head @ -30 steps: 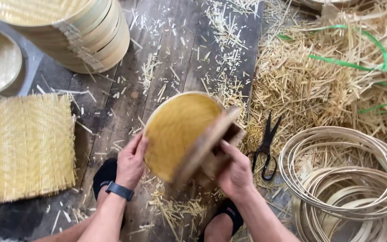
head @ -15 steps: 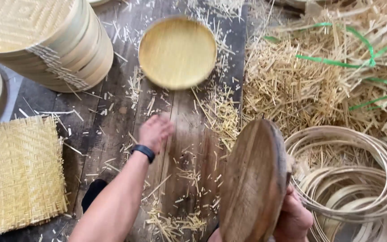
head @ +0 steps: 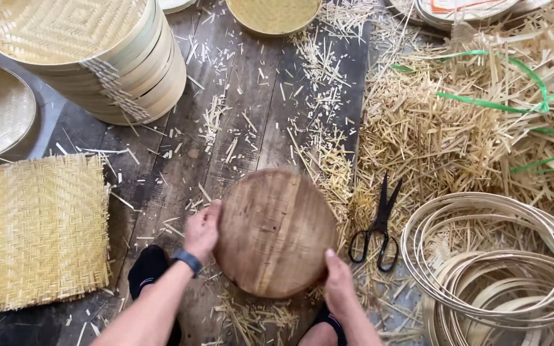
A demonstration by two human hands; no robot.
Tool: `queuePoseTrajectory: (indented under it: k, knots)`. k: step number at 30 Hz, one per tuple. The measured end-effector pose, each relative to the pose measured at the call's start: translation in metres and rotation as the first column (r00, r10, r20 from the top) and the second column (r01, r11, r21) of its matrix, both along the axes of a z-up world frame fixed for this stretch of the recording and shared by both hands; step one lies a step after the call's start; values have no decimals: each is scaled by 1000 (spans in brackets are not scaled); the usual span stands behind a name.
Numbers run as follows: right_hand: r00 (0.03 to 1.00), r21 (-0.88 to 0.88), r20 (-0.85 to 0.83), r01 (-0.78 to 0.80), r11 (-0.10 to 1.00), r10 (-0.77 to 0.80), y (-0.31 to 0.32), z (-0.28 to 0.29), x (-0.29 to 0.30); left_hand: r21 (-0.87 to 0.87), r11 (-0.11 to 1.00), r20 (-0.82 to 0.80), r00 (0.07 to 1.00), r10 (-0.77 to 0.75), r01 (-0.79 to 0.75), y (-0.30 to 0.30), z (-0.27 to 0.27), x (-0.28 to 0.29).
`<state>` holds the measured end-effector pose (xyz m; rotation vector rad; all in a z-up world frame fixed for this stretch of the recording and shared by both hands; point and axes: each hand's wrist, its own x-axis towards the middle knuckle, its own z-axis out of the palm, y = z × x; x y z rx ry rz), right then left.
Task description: Constructing bamboo steamer lids by weaving strips and trimming them to fit a circular frame.
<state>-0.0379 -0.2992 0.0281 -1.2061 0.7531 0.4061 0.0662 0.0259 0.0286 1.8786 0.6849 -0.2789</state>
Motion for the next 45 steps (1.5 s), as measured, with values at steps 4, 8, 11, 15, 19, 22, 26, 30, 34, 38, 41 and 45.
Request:
queuePoseTrajectory:
  k: [4,8,11,15,19,22,26,30,34,38,41,45]
  knots:
    - [981,-139,-66,-188,972,181,9,-17,-18,647,754,53,980,-193,114,91,42,10]
    - [985,-13,-147,-88,996,85,-6,-45,-38,784,446,-505,861,52,433,238,-19,-14]
    - [995,-19,-79,-70,997,68,-12,-56,-43,528,768,-691,709,140,362,273,-4,-24]
    - [992,-43,-106,-68,997,63,-6,-30,-33,636,756,-357,928,108,157,331,-14,-41]
    - [998,-335,-21,-70,940,66,-3,-7,-27,804,314,-501,860,-103,506,253,101,-1]
    - [997,-491,74,37,870,-1,-19,-5,-18,682,281,-542,724,-426,675,91,222,5]
    - [917,-63,398,17,998,10,-41,32,-5,612,390,-261,641,-722,688,-33,222,-55]
    - [988,44,152,9,999,-16,-25,73,22,769,124,57,125,-990,628,-50,117,-113]
    - [972,-291,-39,-231,928,230,-15,43,16,638,203,95,186,-978,743,-31,84,-118]
    - [975,-392,68,-168,904,211,-1,41,14,650,617,85,764,-639,444,-4,88,-43]
    - [984,-355,8,-164,920,178,3,43,13,805,571,56,937,-344,162,52,-8,-23]
    - [880,-907,89,-121,403,466,15,57,13,-34,996,-156,984,-82,78,52,4,-11]
